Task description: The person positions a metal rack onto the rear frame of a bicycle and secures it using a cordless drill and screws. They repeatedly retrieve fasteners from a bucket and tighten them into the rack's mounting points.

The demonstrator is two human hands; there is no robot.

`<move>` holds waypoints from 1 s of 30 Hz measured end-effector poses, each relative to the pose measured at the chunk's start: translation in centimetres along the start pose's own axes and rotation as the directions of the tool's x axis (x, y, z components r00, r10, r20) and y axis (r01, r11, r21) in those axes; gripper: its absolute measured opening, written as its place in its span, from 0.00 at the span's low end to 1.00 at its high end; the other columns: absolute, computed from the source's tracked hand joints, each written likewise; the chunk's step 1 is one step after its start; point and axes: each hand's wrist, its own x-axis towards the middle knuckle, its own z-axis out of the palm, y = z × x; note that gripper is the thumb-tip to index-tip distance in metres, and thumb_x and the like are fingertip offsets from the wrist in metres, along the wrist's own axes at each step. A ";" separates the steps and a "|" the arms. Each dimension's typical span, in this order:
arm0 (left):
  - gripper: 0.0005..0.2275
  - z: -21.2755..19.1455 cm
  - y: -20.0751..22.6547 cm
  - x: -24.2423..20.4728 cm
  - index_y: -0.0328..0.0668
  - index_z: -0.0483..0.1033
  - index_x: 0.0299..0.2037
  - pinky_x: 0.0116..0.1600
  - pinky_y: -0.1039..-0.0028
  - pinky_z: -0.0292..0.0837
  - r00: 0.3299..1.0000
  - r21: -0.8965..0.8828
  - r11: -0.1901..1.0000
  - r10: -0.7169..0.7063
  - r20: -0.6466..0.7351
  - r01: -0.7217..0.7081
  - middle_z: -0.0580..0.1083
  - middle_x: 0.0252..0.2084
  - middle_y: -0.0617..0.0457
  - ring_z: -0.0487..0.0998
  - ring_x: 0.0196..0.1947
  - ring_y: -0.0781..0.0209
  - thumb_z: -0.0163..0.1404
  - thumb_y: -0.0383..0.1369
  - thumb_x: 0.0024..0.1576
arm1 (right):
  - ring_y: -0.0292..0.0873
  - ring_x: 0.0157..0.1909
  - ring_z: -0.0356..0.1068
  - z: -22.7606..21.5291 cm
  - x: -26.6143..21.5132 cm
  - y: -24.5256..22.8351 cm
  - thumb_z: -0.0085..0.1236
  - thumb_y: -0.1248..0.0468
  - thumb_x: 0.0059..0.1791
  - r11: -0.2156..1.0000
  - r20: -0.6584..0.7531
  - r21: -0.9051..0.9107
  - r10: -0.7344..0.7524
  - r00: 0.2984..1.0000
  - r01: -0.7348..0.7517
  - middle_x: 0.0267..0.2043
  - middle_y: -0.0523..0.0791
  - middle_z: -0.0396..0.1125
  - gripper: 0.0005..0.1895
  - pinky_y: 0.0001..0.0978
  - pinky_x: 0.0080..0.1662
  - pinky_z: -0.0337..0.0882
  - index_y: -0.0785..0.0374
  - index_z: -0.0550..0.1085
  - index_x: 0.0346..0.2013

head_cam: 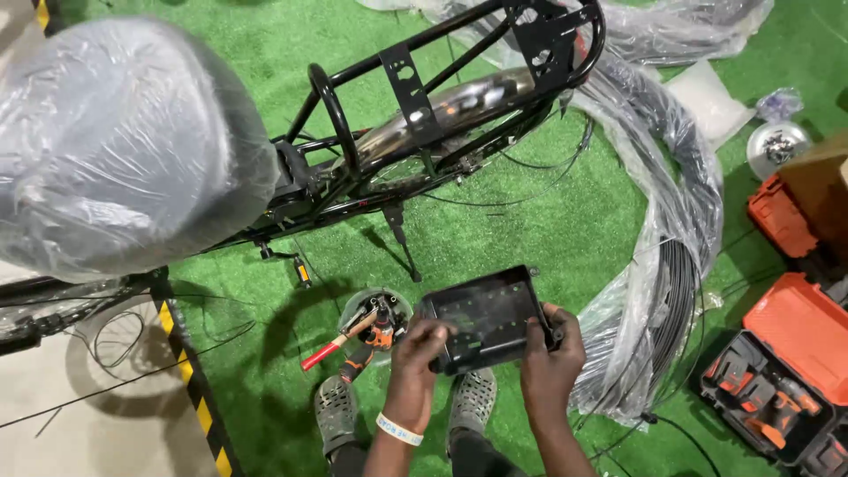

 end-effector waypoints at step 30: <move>0.06 9.7 12.4 8.3 0.39 0.76 0.24 0.51 0.76 0.67 0.987 0.356 0.933 -0.001 0.161 -0.057 0.67 0.59 0.51 0.77 0.49 0.61 0.47 0.30 0.50 | 0.42 0.37 0.72 5.3 6.4 -21.9 0.61 0.68 0.43 0.650 0.571 0.002 -0.625 0.533 0.760 0.39 0.47 0.73 0.15 0.30 0.41 0.70 0.65 0.74 0.44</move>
